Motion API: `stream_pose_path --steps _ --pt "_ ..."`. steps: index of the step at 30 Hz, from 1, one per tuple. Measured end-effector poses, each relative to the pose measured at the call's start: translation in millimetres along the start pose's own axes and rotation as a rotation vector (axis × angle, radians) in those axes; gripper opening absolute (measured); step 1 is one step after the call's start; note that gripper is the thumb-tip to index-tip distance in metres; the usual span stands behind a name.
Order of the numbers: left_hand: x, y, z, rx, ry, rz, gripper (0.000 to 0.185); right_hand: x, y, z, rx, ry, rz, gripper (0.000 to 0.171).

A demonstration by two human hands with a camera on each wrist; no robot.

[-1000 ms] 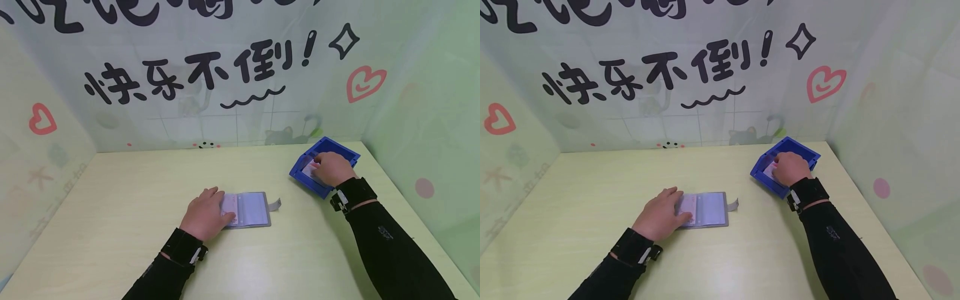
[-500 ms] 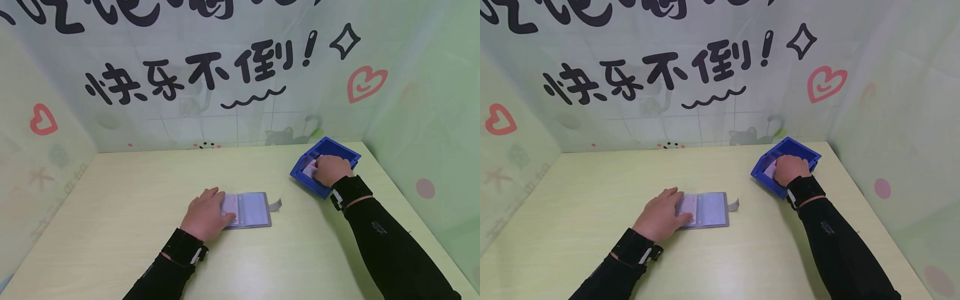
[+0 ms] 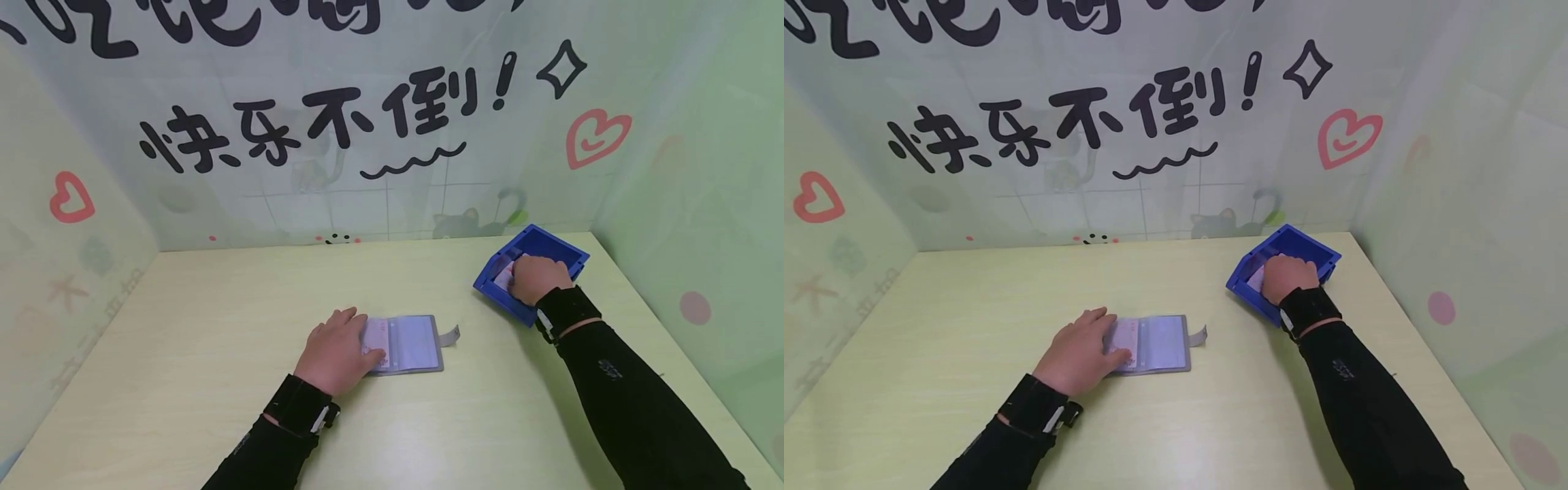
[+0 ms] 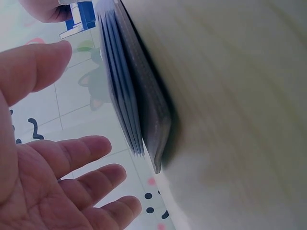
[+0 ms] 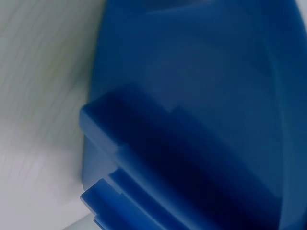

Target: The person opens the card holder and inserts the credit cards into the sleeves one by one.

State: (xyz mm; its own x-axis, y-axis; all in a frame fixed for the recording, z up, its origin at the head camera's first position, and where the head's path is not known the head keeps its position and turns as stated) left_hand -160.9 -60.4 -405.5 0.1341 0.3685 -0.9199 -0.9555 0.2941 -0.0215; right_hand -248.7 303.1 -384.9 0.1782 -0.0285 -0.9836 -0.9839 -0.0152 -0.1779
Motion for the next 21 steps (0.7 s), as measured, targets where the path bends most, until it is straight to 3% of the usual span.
stream_pose_path --steps 21 --pt "0.0 0.3 1.4 0.002 0.01 0.0 0.067 -3.8 -7.9 -9.4 0.01 -0.044 0.022 0.027"
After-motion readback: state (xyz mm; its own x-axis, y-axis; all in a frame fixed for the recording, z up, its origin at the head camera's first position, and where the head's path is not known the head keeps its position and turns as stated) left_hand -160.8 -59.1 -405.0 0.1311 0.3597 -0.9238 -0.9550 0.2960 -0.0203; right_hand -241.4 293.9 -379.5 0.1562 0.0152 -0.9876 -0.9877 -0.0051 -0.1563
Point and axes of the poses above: each hand's wrist, its own y-axis towards the middle knuckle, its own x-axis out of the palm, z = x × y, the point moved 2 cm from there along y, towards the middle knuckle, and after that the axes turned 2 degrees about -y, right-handed, at the moved point
